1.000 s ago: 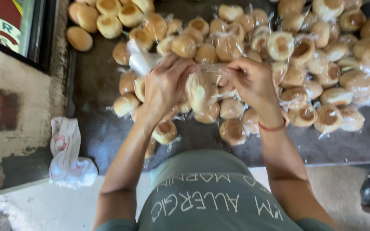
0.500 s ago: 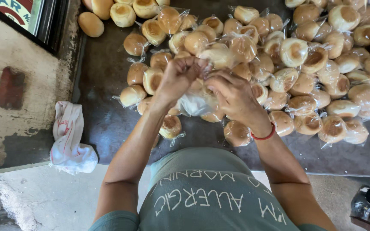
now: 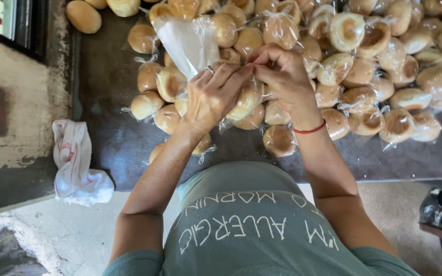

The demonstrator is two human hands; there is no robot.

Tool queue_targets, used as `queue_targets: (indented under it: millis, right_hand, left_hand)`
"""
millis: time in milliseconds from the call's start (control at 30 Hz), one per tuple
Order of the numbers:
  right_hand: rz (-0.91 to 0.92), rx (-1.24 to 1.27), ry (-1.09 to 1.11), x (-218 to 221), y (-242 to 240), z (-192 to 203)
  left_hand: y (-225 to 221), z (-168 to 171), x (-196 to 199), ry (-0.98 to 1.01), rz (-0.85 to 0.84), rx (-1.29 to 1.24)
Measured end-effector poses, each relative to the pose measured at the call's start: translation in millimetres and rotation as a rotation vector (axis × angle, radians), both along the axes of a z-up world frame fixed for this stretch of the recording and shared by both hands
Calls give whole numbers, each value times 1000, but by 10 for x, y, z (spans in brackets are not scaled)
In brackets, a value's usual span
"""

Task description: The person picks up individual baked rolls from a large pile on a metal surface and places them into clear plastic bags by hand.

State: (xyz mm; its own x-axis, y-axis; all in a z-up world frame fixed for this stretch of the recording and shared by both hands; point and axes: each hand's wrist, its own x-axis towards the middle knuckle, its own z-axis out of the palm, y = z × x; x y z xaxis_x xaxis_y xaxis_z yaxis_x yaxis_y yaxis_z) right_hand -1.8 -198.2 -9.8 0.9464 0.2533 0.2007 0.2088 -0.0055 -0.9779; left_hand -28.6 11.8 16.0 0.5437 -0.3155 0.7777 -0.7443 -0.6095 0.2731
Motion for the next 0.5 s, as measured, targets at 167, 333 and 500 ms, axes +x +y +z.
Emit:
queue_targets:
  millis: [167,333,500]
  right_hand:
    - [-26,-291,-366,-21,98,-1]
    - [-176,-394,-618,-211,230,144]
    - [-374,-623,-820,-311,248,178]
  left_hand:
    - [4,-143,127,586,-47,-361]
    - [-62,-254,142,1063,-459,-966]
    - [-58,-279,134,855,-334,-789]
